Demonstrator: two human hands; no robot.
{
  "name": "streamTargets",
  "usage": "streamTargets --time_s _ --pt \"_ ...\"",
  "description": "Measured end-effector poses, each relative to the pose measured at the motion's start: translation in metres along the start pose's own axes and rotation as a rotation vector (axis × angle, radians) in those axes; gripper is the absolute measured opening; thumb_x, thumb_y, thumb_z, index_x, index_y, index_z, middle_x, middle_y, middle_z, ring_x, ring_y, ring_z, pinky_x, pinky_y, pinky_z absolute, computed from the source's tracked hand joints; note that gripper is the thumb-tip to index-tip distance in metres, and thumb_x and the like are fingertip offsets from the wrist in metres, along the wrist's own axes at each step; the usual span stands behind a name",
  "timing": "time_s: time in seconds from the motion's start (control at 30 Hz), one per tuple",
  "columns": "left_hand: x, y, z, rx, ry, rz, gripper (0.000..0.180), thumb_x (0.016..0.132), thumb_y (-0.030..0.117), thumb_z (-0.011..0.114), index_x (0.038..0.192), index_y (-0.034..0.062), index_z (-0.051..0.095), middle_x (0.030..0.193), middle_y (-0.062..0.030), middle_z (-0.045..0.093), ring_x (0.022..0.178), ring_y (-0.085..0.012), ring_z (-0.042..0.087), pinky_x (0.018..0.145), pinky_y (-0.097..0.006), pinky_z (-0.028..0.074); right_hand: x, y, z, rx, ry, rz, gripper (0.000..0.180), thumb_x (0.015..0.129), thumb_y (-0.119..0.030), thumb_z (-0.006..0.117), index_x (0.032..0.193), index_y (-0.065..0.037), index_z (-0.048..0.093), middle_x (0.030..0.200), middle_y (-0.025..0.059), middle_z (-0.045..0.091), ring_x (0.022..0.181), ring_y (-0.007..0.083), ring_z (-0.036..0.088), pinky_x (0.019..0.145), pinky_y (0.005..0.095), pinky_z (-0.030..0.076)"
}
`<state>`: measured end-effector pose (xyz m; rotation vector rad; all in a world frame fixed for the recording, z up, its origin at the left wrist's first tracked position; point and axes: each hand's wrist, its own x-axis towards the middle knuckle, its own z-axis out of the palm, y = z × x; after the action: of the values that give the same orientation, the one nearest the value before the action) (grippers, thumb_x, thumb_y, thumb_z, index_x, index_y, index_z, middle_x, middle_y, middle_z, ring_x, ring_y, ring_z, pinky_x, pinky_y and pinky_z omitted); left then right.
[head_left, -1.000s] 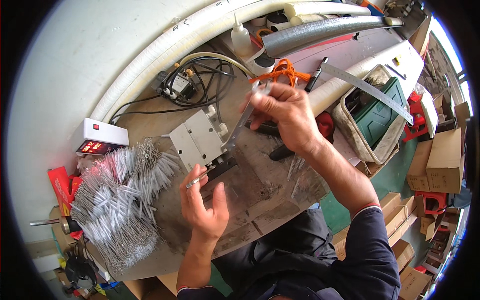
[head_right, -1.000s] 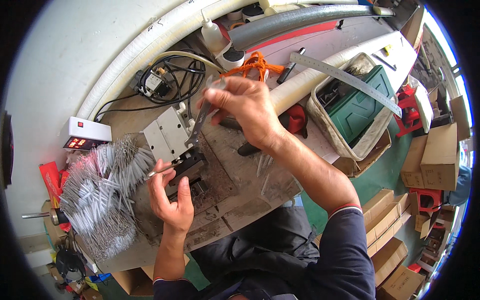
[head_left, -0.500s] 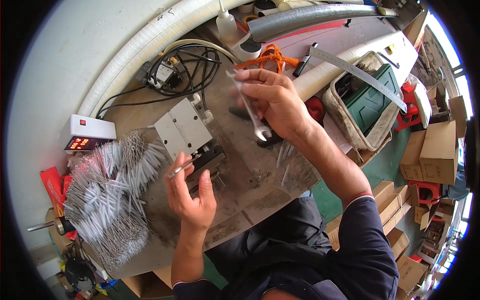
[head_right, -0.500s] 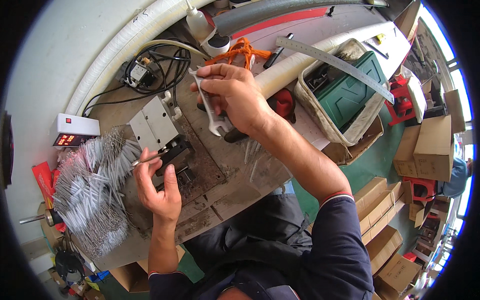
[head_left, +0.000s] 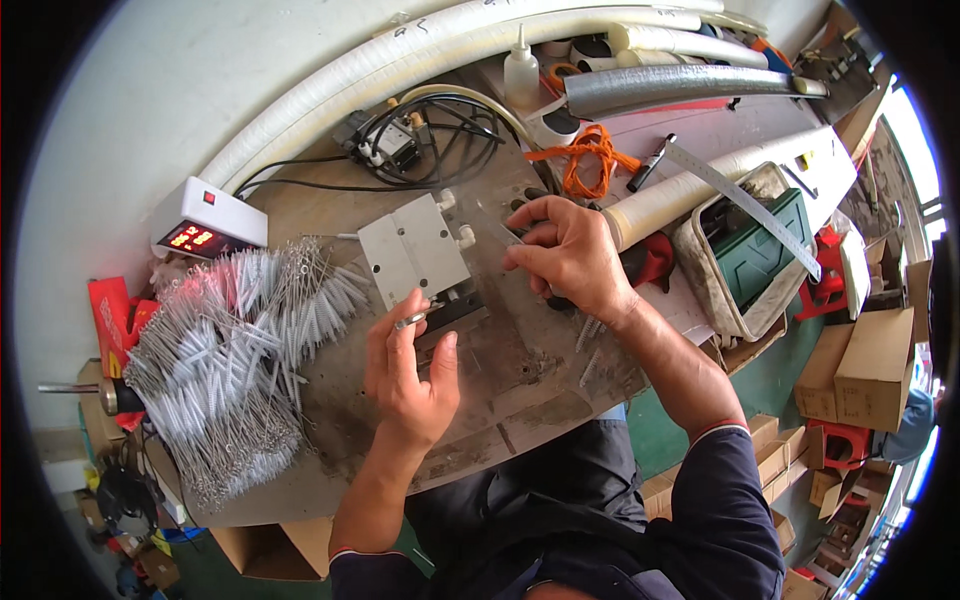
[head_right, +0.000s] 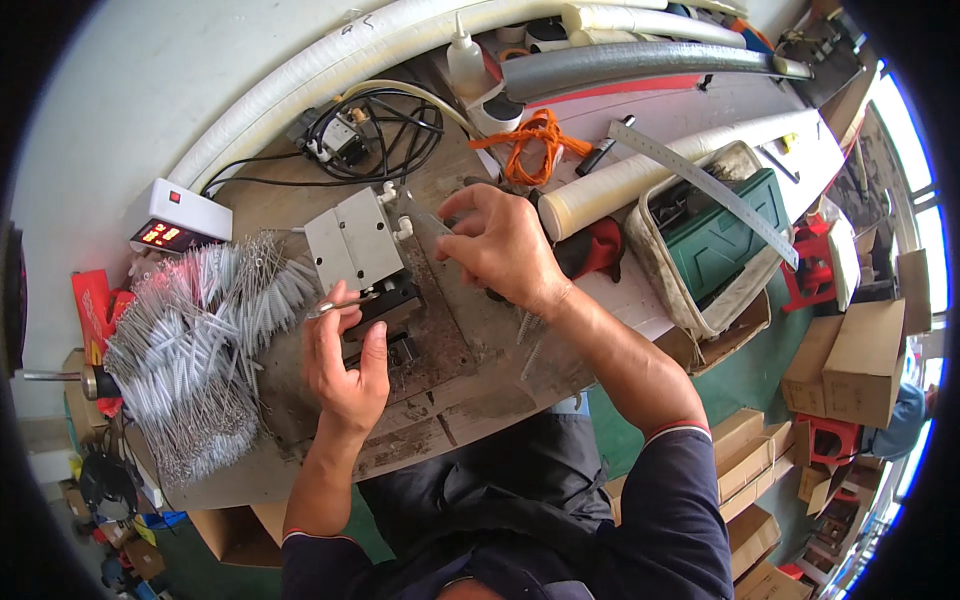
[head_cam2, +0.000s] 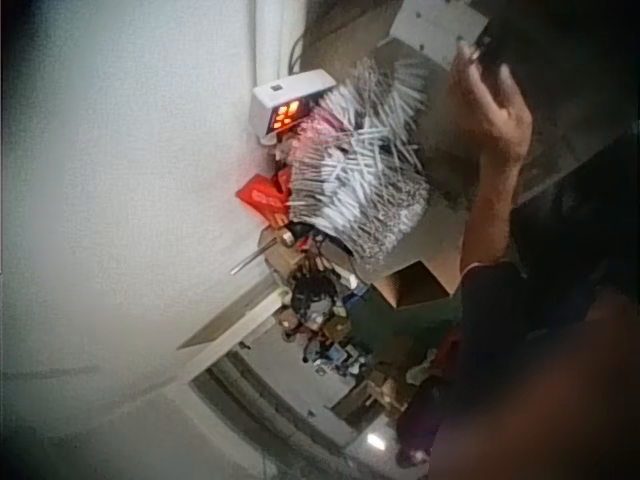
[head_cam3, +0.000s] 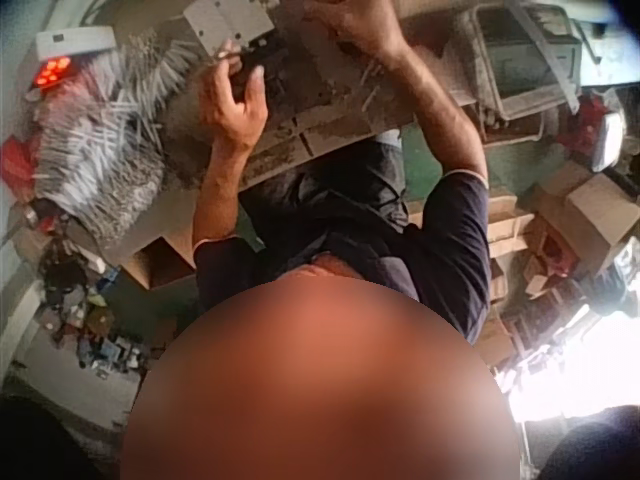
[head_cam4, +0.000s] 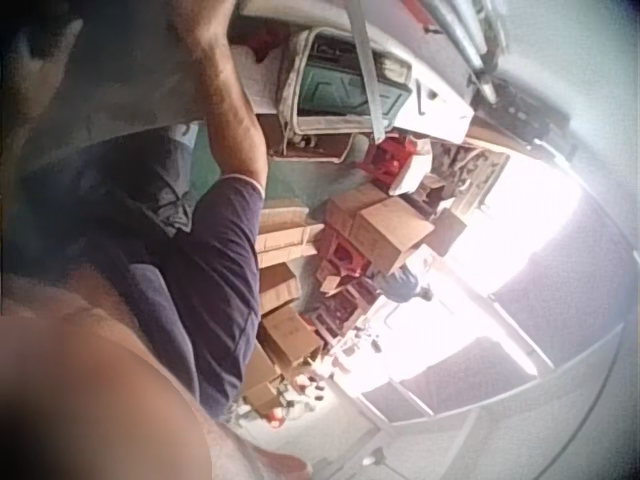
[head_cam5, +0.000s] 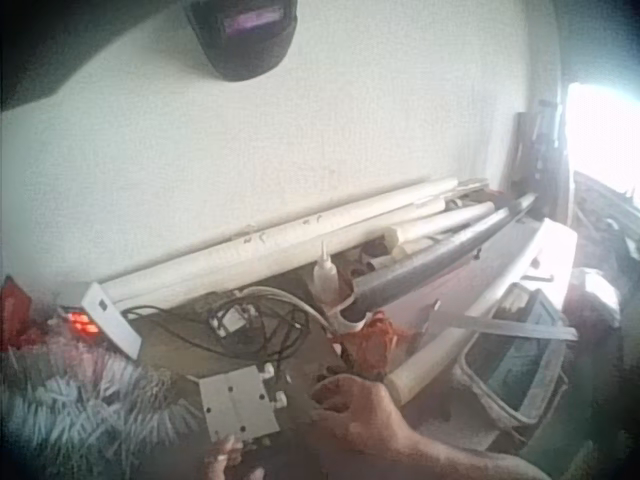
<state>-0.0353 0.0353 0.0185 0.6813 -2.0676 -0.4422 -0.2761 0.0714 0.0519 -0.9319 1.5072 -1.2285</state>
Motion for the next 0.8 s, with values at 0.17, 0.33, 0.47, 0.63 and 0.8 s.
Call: streamTargets --time_s 0.17,0.33,0.47,0.63,0.8 --pt "-0.002 -0.004 -0.001 -0.009 0.038 0.018 0.044 0.089 0.0 0.074 0.129 -0.0096 0.057 0.126 -0.0213 0.067 0.103 -0.0331 0.069 0.079 -0.036 0.061 0.005 0.009 0.001 -0.109 0.009 -0.106 0.033 0.089 -0.002 0.068 0.121 0.006 0.061 0.099 0.0118 0.077 0.063 0.007 0.06 0.053 0.0239 0.049" --pt "-0.005 -0.007 -0.004 0.026 0.031 0.044 0.041 0.092 0.003 0.074 0.128 -0.008 0.058 0.126 -0.0216 0.066 0.099 -0.0296 0.069 0.078 -0.035 0.06 -0.008 -0.002 0.006 -0.123 0.128 -0.17 0.028 0.092 -0.002 0.073 0.117 0.004 0.063 0.095 0.0091 0.076 0.064 0.0054 0.06 0.055 0.0215 0.049" --pt "-0.006 -0.008 -0.006 0.003 0.032 0.06 0.04 0.093 0.003 0.073 0.127 -0.0086 0.057 0.13 -0.0223 0.066 0.103 -0.0319 0.07 0.08 -0.036 0.062 -0.016 -0.028 -0.002 -0.193 0.173 -0.152 0.017 0.089 -0.001 0.076 0.103 0.006 0.069 0.08 0.0078 0.073 0.058 0.0067 0.063 0.051 0.0226 0.052" --pt "-0.004 -0.008 -0.003 -0.018 0.013 0.033 0.034 0.094 0.002 0.072 0.123 -0.0089 0.057 0.13 -0.0223 0.066 0.105 -0.032 0.07 0.08 -0.036 0.062 -0.019 -0.05 -0.007 -0.098 0.08 -0.141 0.02 0.093 -0.008 0.074 0.104 0.008 0.069 0.084 0.0106 0.073 0.063 0.0099 0.068 0.055 0.0233 0.056" --pt "0.0 -0.008 -0.001 -0.005 0.017 -0.014 0.025 0.099 0.0 0.063 0.123 -0.0098 0.062 0.123 -0.0201 0.067 0.1 -0.0275 0.068 0.079 -0.033 0.059 -0.019 -0.051 -0.002 0.098 0.054 -0.194 0.022 0.095 -0.009 0.072 0.109 0.008 0.07 0.085 0.0105 0.073 0.065 0.0102 0.068 0.061 0.0239 0.058"
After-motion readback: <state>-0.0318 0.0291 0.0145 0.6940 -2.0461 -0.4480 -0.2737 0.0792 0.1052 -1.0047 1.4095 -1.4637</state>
